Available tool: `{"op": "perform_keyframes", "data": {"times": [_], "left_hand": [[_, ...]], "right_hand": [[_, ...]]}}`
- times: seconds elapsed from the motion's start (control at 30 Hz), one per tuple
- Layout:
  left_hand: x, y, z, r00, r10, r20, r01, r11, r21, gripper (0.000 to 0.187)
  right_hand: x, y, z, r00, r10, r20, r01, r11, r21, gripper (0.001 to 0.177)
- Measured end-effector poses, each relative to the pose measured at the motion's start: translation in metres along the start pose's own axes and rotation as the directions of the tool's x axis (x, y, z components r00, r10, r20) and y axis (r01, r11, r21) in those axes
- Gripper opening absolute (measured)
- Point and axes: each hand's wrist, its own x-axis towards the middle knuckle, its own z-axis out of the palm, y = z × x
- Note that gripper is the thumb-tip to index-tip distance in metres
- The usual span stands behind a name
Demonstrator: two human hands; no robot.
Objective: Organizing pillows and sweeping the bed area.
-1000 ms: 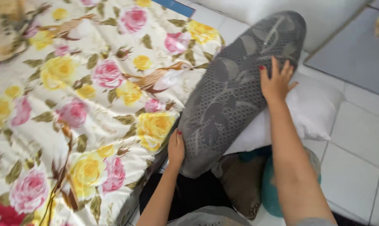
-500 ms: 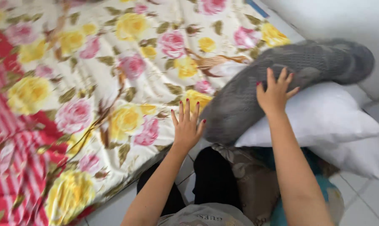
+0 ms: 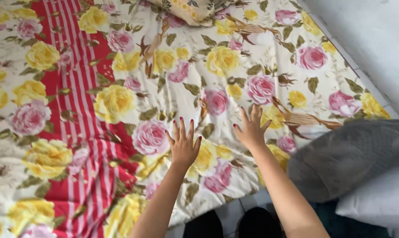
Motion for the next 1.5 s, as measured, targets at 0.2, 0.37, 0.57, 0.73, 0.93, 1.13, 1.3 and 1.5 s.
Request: {"op": "perform_keyframes", "data": {"times": [0.2, 0.37, 0.57, 0.73, 0.93, 1.13, 1.3, 1.5], "left_hand": [[0.054, -0.043, 0.003, 0.988, -0.077, 0.133, 0.074, 0.997, 0.028, 0.077], [0.084, -0.028, 0.049, 0.985, -0.029, 0.172, 0.030, 1.000, -0.005, 0.075], [0.097, 0.034, 0.073, 0.972, -0.001, 0.236, 0.028, 0.993, -0.111, 0.077], [0.117, 0.035, 0.043, 0.967, 0.047, 0.250, -0.032, 0.998, -0.062, 0.073], [0.167, 0.006, 0.009, 0.985, -0.047, 0.167, 0.054, 0.998, -0.036, 0.072], [0.219, -0.006, 0.024, 0.944, -0.204, 0.261, 0.204, 0.979, 0.027, 0.074], [0.257, -0.001, 0.064, 0.855, -0.303, 0.420, 0.283, 0.953, 0.112, 0.080], [0.295, 0.004, 0.069, 0.870, -0.257, 0.420, 0.225, 0.966, 0.126, 0.079]], "right_hand": [[0.051, -0.048, -0.010, 0.996, -0.025, 0.080, 0.029, 0.998, -0.053, 0.085], [0.074, -0.047, -0.048, 0.999, -0.015, 0.029, 0.018, 0.994, -0.108, 0.084], [0.081, 0.001, -0.096, 0.999, 0.015, 0.047, -0.005, 0.978, -0.208, 0.084], [0.093, 0.016, -0.068, 0.981, 0.134, 0.139, -0.109, 0.979, -0.170, 0.086], [0.162, 0.007, -0.032, 0.945, 0.138, 0.295, -0.104, 0.986, -0.129, 0.092], [0.266, -0.013, -0.014, 0.951, 0.047, 0.306, -0.029, 0.998, -0.062, 0.094], [0.332, -0.007, 0.017, 0.960, -0.072, 0.269, 0.070, 0.997, 0.018, 0.094], [0.356, 0.024, 0.021, 0.953, -0.002, 0.303, 0.002, 1.000, -0.001, 0.091]]}}
